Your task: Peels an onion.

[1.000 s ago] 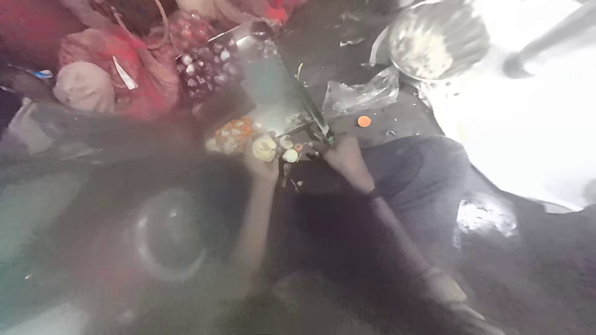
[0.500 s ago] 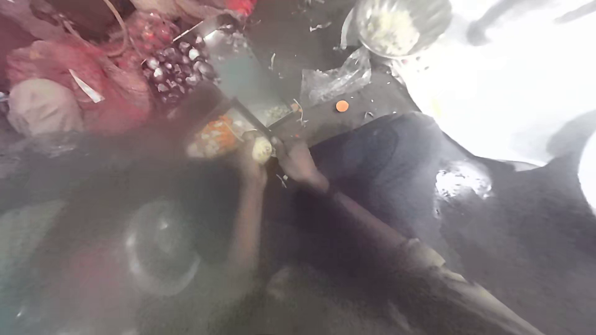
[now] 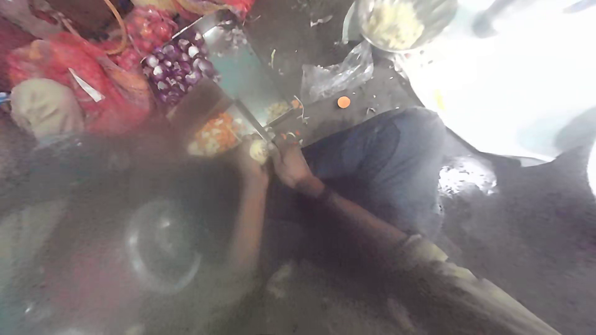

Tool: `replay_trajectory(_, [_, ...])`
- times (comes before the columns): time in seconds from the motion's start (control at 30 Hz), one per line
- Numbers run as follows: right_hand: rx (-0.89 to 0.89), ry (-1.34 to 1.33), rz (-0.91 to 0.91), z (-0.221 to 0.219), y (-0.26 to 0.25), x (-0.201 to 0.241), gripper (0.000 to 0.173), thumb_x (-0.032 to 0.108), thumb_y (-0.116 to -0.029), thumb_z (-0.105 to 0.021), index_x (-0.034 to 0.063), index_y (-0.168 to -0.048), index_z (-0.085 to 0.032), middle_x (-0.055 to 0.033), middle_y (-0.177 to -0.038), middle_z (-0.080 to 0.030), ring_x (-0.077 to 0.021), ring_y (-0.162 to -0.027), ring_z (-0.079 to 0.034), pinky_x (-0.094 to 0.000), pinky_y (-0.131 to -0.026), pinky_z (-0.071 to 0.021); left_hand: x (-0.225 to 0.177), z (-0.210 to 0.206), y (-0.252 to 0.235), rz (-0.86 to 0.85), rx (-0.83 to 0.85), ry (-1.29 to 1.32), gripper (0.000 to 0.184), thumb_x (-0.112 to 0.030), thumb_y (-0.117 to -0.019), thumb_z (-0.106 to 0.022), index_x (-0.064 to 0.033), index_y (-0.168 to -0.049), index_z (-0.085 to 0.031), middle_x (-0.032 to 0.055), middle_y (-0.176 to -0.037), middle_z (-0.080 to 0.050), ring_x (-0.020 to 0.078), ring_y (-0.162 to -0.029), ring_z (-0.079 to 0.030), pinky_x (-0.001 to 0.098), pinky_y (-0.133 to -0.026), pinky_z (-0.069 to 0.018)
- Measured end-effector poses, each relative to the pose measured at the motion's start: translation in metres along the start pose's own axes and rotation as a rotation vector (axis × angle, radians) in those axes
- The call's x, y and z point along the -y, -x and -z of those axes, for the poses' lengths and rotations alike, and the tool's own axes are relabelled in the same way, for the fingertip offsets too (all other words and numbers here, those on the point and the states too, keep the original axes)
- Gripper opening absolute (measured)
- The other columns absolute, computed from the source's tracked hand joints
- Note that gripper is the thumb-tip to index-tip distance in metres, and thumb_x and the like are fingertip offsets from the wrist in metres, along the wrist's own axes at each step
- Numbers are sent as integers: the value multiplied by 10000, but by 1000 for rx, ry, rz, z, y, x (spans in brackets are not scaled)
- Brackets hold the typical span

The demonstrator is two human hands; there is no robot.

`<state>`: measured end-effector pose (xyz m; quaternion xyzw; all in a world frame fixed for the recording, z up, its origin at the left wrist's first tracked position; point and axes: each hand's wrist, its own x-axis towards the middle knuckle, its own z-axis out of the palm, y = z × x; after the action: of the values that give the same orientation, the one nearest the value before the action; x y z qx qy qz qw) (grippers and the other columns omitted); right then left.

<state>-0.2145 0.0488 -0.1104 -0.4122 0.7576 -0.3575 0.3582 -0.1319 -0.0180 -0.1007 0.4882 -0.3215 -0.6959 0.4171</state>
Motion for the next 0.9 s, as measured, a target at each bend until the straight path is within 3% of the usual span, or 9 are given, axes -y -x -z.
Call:
replay_trajectory(0.1, [9, 37, 23, -2, 0, -1, 518, 574, -990, -573, 96, -1187, -598, -84, -755, -649, -279, -689, -677, -529, -616, -569, -1, 2, -2, 6, -19, -28, 240, -301, -1035, -531, -94, -1026, -651, 56, -862, -676, 152, -741, -673, 346, -667, -592])
replay_trajectory(0.17, [13, 64, 14, -4, 2, -2, 607, 624, -937, -635, 97, -1236, -594, -87, -786, -669, -279, -716, -691, -529, -633, -580, 1, 4, -2, 10, -49, -32, 216, -278, -996, -577, -81, -1046, -651, 82, -897, -680, 185, -786, -682, 385, -700, -595])
replay_trajectory(0.4, [19, -7, -21, -10, 0, -6, 538, 532, -1036, -540, 53, -1279, -576, -131, -842, -674, -295, -751, -697, -530, -678, -594, 2, -3, 1, 59, -87, -54, 178, -267, -996, -585, -106, -1044, -642, 51, -872, -659, 150, -735, -656, 335, -637, -574])
replay_trajectory(0.6, [1, -4, -11, -11, 7, -4, 526, 526, -1045, -521, 43, -1238, -603, -130, -812, -667, -301, -728, -686, -532, -665, -580, 5, -6, -1, 34, -159, -78, 161, -198, -1030, -539, -58, -1056, -613, 77, -864, -641, 157, -734, -647, 338, -643, -576])
replay_trajectory(0.77, [-26, -27, 13, -13, 9, -5, 453, 462, -1069, -505, 37, -1186, -613, -138, -799, -648, -305, -706, -671, -531, -639, -571, 5, -11, -3, -18, -176, -105, 135, -151, -1028, -548, -41, -1037, -626, 82, -873, -646, 159, -772, -655, 341, -697, -586])
replay_trajectory(0.83, [-21, -34, 23, -13, 12, -7, 471, 479, -1073, -474, 38, -1129, -629, -126, -771, -636, -288, -683, -666, -519, -620, -570, 9, -8, -1, -88, -175, -210, 167, -185, -1041, -544, -48, -1032, -638, 76, -884, -645, 154, -790, -653, 345, -720, -587])
replay_trajectory(0.9, [-3, -44, 30, -15, 13, -4, 466, 470, -1084, -453, 39, -1073, -631, -122, -750, -628, -285, -672, -665, -510, -608, -566, 7, 1, 7, -215, -116, -390, 239, -248, -1054, -506, -58, -1104, -643, 75, -978, -648, 154, -880, -649, 370, -795, -578])
